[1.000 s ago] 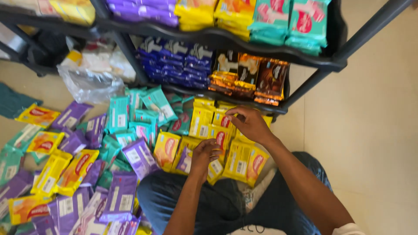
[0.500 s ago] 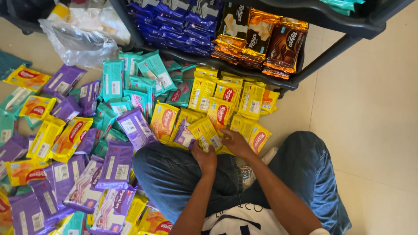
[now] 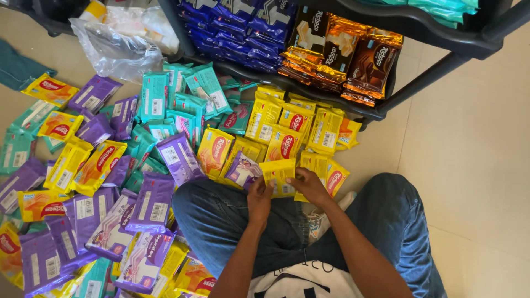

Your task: Sorting and shelving various snack and biscuit packets from a pile on the floor onto black plastic storage shelves.

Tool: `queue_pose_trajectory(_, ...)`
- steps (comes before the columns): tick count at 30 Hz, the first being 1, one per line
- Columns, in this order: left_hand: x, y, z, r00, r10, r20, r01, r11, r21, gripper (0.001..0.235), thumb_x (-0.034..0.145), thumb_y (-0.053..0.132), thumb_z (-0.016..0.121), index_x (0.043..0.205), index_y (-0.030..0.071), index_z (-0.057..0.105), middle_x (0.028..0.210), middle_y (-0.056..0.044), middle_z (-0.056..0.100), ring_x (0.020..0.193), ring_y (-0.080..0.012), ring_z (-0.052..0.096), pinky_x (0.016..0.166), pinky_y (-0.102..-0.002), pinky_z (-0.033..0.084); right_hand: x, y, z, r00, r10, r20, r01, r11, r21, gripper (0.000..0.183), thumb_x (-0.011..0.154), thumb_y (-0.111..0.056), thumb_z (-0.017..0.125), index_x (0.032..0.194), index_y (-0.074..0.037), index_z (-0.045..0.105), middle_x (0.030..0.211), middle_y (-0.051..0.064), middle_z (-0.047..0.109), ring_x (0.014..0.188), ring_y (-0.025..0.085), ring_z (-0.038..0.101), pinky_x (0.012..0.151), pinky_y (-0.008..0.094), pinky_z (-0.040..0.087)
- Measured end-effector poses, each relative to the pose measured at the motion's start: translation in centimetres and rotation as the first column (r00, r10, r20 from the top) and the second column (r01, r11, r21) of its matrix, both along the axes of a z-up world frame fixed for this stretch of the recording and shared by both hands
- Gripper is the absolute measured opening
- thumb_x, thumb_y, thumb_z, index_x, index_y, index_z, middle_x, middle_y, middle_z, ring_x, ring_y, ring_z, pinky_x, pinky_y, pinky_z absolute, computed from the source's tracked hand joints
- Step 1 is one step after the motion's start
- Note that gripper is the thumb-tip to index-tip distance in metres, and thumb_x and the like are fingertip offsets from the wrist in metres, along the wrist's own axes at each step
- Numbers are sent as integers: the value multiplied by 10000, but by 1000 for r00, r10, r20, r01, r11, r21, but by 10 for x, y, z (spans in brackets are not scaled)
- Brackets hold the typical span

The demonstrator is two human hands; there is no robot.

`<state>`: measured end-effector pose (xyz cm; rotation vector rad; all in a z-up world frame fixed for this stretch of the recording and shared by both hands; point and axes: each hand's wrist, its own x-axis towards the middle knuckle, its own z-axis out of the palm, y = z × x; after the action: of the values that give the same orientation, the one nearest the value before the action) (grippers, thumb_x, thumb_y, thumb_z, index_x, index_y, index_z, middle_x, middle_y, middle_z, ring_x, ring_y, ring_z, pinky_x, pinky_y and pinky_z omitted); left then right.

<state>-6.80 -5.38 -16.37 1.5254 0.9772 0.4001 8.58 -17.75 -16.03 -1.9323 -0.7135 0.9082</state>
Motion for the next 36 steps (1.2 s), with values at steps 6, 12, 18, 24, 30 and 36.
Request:
queue_pose_trajectory(6, -9, 4, 0, 927, 83, 366, 82, 907, -414, 474, 951, 206, 693, 1358, -8, 582, 1285, -104, 685, 1180, -180, 637, 1008, -278, 492, -5, -10, 10, 914, -201, -353, 289, 933, 217, 327, 936, -177, 707, 1205, 1, 656, 932, 56, 717, 735, 125, 625, 674, 295, 529)
queue_pose_trajectory(12, -10, -1, -32, 939, 82, 334, 160, 755, -636, 478, 1020, 339, 630, 1321, -33, 646, 1185, -104, 722, 1059, -215, 668, 888, -324, 534, -6, -18, -63, 882, -202, -425, 355, 878, 321, 314, 975, -92, 640, 1259, 42, 639, 1121, 110, 703, 998, 177, 687, 903, 331, 556)
queue_pose_trajectory(18, 1, 0, 26, 971, -39, 234, 165, 820, -548, 521, 987, 359, 598, 1401, 45, 611, 1248, -57, 701, 1105, -149, 650, 878, -298, 525, -39, 2, -63, 992, -123, 15, 121, 986, 113, 560, 926, -218, 718, 1419, -34, 525, 1383, 142, 636, 1301, 239, 582, 1074, 382, 464)
queue_pose_trajectory(24, 1, -16, 44, 948, -157, 276, 36, 917, 398, 821, 814, 183, 835, 1481, -34, 410, 1436, -251, 485, 1302, -362, 494, 1082, -452, 411, -46, 8, 13, 957, -288, 43, 249, 885, 394, 718, 846, -114, 731, 1482, -9, 413, 1400, 187, 581, 1307, 312, 567, 1085, 412, 456)
queue_pose_trajectory(30, -8, -9, 23, 939, -105, 327, 105, 994, 17, 596, 933, 176, 759, 1441, -17, 513, 1301, -158, 662, 1216, -298, 624, 1061, -399, 496, -51, 6, 19, 933, -10, 359, -164, 878, 449, 662, 824, 154, 472, 1450, -37, 577, 1453, 202, 600, 1384, 372, 554, 1172, 429, 402)
queue_pose_trajectory(36, -25, 11, 69, 797, 363, 482, 95, 713, -695, 501, 992, 101, 613, 1477, 56, 496, 1362, -93, 634, 1225, -232, 637, 1010, -417, 542, -14, 10, 43, 916, -401, -4, 373, 848, 376, 435, 959, -7, 646, 1389, -59, 610, 1304, 114, 629, 1103, 223, 640, 916, 336, 544)
